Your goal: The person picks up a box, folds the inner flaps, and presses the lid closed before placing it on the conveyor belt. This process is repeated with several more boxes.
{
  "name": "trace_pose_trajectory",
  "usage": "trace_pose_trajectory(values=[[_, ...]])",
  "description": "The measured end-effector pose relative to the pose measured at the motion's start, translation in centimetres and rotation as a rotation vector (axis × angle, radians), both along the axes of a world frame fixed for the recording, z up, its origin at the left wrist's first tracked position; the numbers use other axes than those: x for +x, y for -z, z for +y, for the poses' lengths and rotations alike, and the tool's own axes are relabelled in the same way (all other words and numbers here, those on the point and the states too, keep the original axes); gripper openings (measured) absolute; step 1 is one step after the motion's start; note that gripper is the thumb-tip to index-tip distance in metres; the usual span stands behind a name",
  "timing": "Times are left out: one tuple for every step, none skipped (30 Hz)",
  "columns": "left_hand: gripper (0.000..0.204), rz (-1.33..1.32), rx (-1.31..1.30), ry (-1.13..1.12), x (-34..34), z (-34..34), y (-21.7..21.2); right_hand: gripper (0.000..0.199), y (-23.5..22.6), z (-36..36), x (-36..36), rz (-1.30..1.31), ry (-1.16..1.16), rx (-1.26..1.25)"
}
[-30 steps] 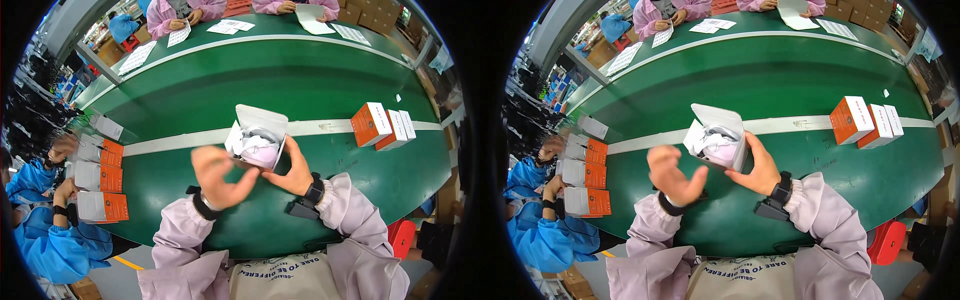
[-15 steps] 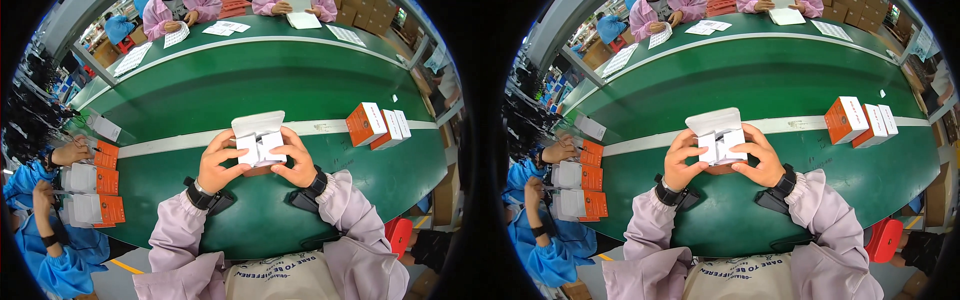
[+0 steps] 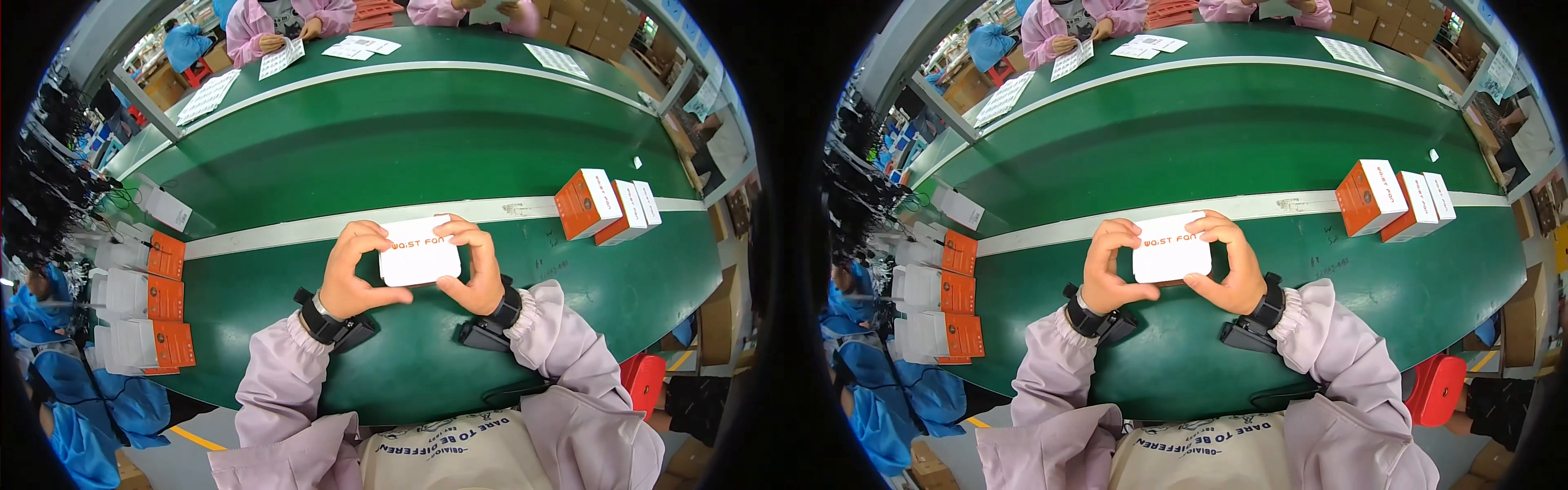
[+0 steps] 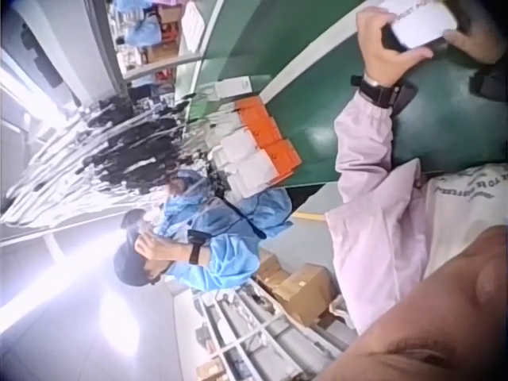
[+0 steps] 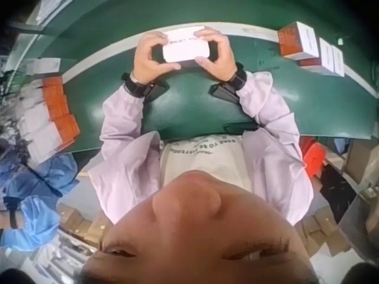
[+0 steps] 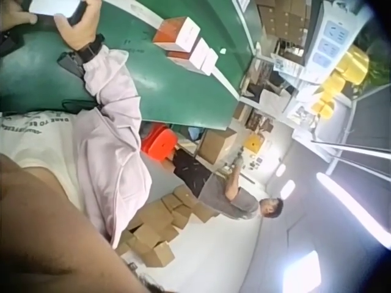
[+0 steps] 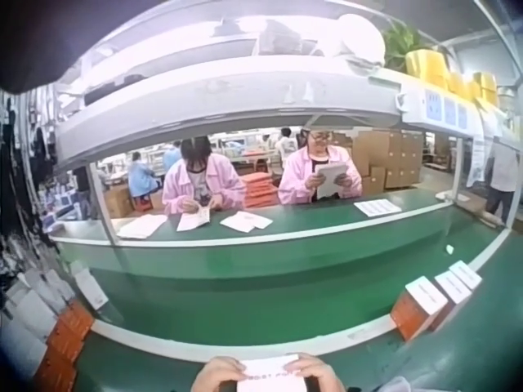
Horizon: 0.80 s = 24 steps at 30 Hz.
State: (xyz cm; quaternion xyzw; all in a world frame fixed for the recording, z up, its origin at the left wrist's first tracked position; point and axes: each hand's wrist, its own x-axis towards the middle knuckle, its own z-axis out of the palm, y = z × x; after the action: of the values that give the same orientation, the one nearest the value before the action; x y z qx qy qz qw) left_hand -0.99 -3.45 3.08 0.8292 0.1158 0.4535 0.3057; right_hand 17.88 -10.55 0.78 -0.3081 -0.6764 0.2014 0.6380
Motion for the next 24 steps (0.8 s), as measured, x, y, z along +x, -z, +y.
trace_pose_trajectory(values=[[0.049, 0.005, 0.025, -0.010, 0.0, -0.1, -0.1, 0.041, -0.1, -0.2, -0.1, -0.049, 0.044, -0.027], [0.049, 0.005, 0.023, -0.010, 0.0, -0.3, -0.1, 0.041, -0.4, -0.5, -0.3, -0.098, 0.088, -0.056], [0.045, -0.007, 0.018, -0.021, 0.0, -0.4, -0.1, 0.040, -0.7, -0.6, -0.4, -0.149, 0.135, -0.084], [0.041, -0.018, 0.012, -0.033, 0.0, -0.6, -0.2, 0.040, -0.9, -0.7, -0.4, -0.152, 0.137, -0.088], [0.037, -0.029, 0.004, -0.046, 0.1, -0.7, -0.2, 0.037, -1.1, -0.8, -0.4, -0.206, 0.166, -0.091], [0.037, -0.031, -0.003, -0.044, 0.1, -0.5, -0.2, 0.033, -1.2, -0.9, -0.4, -0.259, 0.194, -0.096], [0.033, -0.010, 0.073, -0.033, 0.1, -0.2, -0.2, 0.030, -1.2, -0.9, -0.4, -0.313, 0.221, -0.101], [0.029, 0.012, 0.147, -0.021, 0.1, 0.1, -0.4, 0.030, -1.0, -0.9, -0.3, -0.314, 0.221, -0.111], [0.025, 0.034, 0.220, -0.008, 0.2, 0.2, -0.5, 0.027, -0.9, -0.7, -0.2, -0.310, 0.204, -0.077], [0.025, 0.033, 0.210, -0.007, 0.1, 0.0, -0.6, 0.024, -0.8, -0.6, -0.1, -0.306, 0.187, -0.044], [0.022, 0.038, 0.194, -0.007, 0.0, -0.2, -0.8, 0.021, -0.6, -0.6, -0.1, -0.302, 0.171, -0.009], [0.019, 0.041, 0.179, -0.008, 0.0, -0.4, -1.0, 0.021, -0.7, -0.8, -0.1, -0.304, 0.171, -0.018], [0.017, 0.046, 0.168, -0.011, -0.1, -0.4, -1.1, 0.018, -0.9, -1.0, -0.1, -0.302, 0.154, -0.034], [0.017, 0.046, 0.164, -0.010, -0.1, -0.4, -1.0, 0.016, -1.2, -1.1, -0.2, -0.300, 0.136, -0.050], [0.017, 0.041, 0.163, -0.001, -0.2, -0.4, -1.0, 0.014, -1.4, -1.1, -0.2, -0.297, 0.120, -0.065], [0.018, 0.036, 0.163, 0.008, -0.2, -0.4, -0.9, 0.014, -1.4, -1.1, -0.2, -0.298, 0.120, -0.067], [0.019, 0.032, 0.164, 0.017, -0.3, -0.4, -0.9, 0.014, -1.3, -1.1, -0.2, -0.304, 0.102, -0.056], [0.019, 0.033, 0.160, 0.017, -0.5, -0.4, -0.9, 0.014, -1.3, -1.2, -0.2, -0.309, 0.084, -0.046], [0.019, 0.052, 0.146, 0.052, -0.8, -0.4, -0.9, 0.014, -1.3, -1.3, -0.2, -0.314, 0.066, -0.035], [0.019, 0.071, 0.133, 0.088, -1.0, -0.3, -0.9, 0.014, -1.4, -1.3, -0.1, -0.312, 0.066, -0.037], [0.020, 0.090, 0.120, 0.124, -1.2, -0.3, -1.0, 0.016, -1.6, -1.1, 0.2, -0.326, 0.015, -0.043], [0.020, 0.093, 0.119, 0.126, -1.4, -0.2, -1.0, 0.018, -1.8, -0.9, 0.5, -0.339, -0.036, -0.048], [0.019, 0.115, 0.131, 0.146, -1.2, 0.0, -0.9, 0.020, -1.9, -0.9, 0.8, -0.355, -0.081, -0.054], [0.018, 0.137, 0.144, 0.168, -1.0, 0.2, -0.8, 0.020, -1.9, -1.0, 0.9, -0.356, -0.072, -0.056]])
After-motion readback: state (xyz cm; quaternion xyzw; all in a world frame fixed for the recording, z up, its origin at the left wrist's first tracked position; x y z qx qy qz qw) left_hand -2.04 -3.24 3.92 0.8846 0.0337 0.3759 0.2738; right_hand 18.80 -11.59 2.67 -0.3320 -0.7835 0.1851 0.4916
